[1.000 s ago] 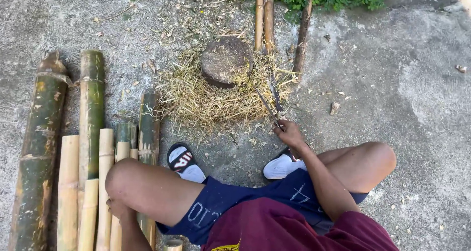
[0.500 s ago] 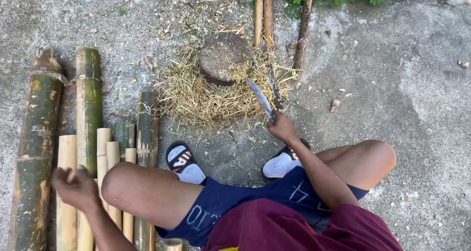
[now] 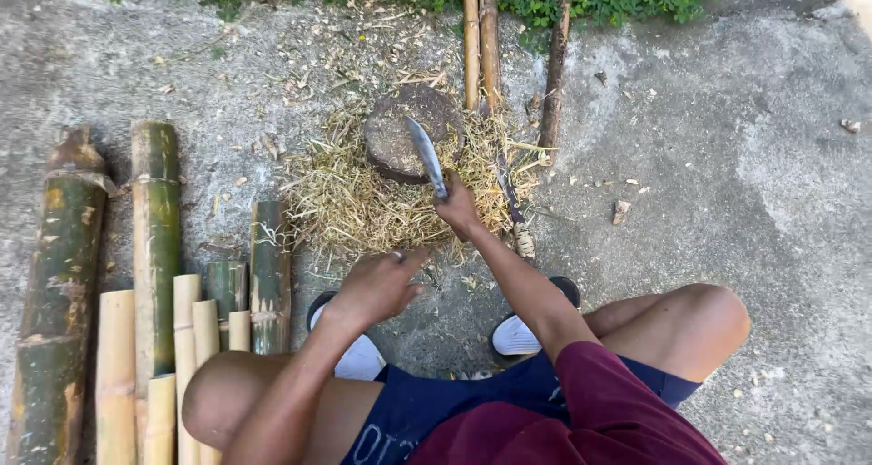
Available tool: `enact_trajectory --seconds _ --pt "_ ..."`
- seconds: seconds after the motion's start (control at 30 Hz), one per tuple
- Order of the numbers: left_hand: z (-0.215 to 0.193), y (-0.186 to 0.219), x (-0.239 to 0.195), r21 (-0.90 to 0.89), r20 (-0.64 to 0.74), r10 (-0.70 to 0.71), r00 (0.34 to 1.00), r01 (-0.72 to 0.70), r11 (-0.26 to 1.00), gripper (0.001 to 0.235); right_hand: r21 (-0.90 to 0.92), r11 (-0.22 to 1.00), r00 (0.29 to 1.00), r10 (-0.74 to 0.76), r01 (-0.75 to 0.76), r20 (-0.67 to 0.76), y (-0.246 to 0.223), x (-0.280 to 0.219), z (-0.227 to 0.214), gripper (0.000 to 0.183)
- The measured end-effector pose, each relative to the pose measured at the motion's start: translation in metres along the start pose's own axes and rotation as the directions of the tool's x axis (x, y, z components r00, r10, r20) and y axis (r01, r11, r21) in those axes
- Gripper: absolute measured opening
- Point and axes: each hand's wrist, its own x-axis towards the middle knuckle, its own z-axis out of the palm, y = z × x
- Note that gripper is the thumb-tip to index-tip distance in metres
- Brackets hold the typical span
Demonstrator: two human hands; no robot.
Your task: The recorder is using a knife to clean and prepare bamboo poles.
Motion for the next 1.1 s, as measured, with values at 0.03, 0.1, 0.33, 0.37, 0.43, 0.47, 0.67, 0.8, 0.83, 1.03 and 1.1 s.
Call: enact_trajectory --seconds 0.03,0.1,0.33,0.37,0.43,0.47,0.67,0.8,0.83,1.03,1.1 --pt "0.015 -0.011 0.004 -0.008 0.004 0.004 1.000 -0.004 1.000 0.066 -0.006 1.000 1.000 0.008 -0.009 -0.001 -0.004 0.003 -0.002 0.080" --pt "0.042 -0.037 0.006 0.281 -0.046 -0.084 0.995 0.094 0.955 0.067 0.125 0.991 0.999 -0.052 0.051 0.008 -0.015 0.011 0.001 0.079" --pt "0.016 -0.029 0.009 0.175 -0.110 -0.087 0.990 0.105 0.979 0.065 -0.206 0.978 0.925 -0.046 -0.035 -0.376 0.104 0.064 -0.062 0.060" --pt "0.015 -0.030 0.009 0.195 -0.107 -0.089 0.990 0.108 0.975 0.066 -0.329 0.919 0.937 0.103 -0.219 -0.335 0.123 0.064 -0.070 0.072" --pt "0.018 -0.031 0.012 0.205 -0.109 -0.090 0.990 0.111 0.972 0.066 -0.459 0.803 0.915 0.252 -0.380 -0.316 0.172 0.062 -0.083 0.087" --pt "0.021 -0.034 0.013 0.225 -0.073 -0.114 0.991 0.128 0.966 0.067 -0.522 0.778 0.937 0.276 -0.349 -0.216 0.200 0.061 -0.083 0.086" --pt "0.022 -0.034 0.022 0.249 0.017 -0.142 0.990 0.134 0.959 0.069 -0.268 0.905 0.919 0.243 -0.330 -0.312 0.234 0.036 -0.074 0.045" --pt "0.021 -0.031 0.024 0.266 0.035 -0.158 0.987 0.143 0.953 0.066 -0.163 0.890 0.818 0.301 -0.425 -0.490 0.214 0.019 -0.068 0.052" --pt "0.023 -0.029 0.024 0.264 0.041 -0.155 0.987 0.139 0.954 0.066 -0.162 0.888 0.815 0.307 -0.431 -0.491 0.239 0.020 -0.066 0.052" --pt "0.026 -0.032 0.024 0.237 0.052 -0.152 0.987 0.136 0.962 0.066 -0.235 0.692 0.707 0.543 -0.682 -0.453 0.191 0.007 -0.073 0.070" --pt "0.025 -0.035 0.025 0.230 0.032 -0.145 0.989 0.134 0.964 0.064 -0.223 0.853 0.820 0.330 -0.471 -0.468 0.160 0.011 -0.082 0.092"
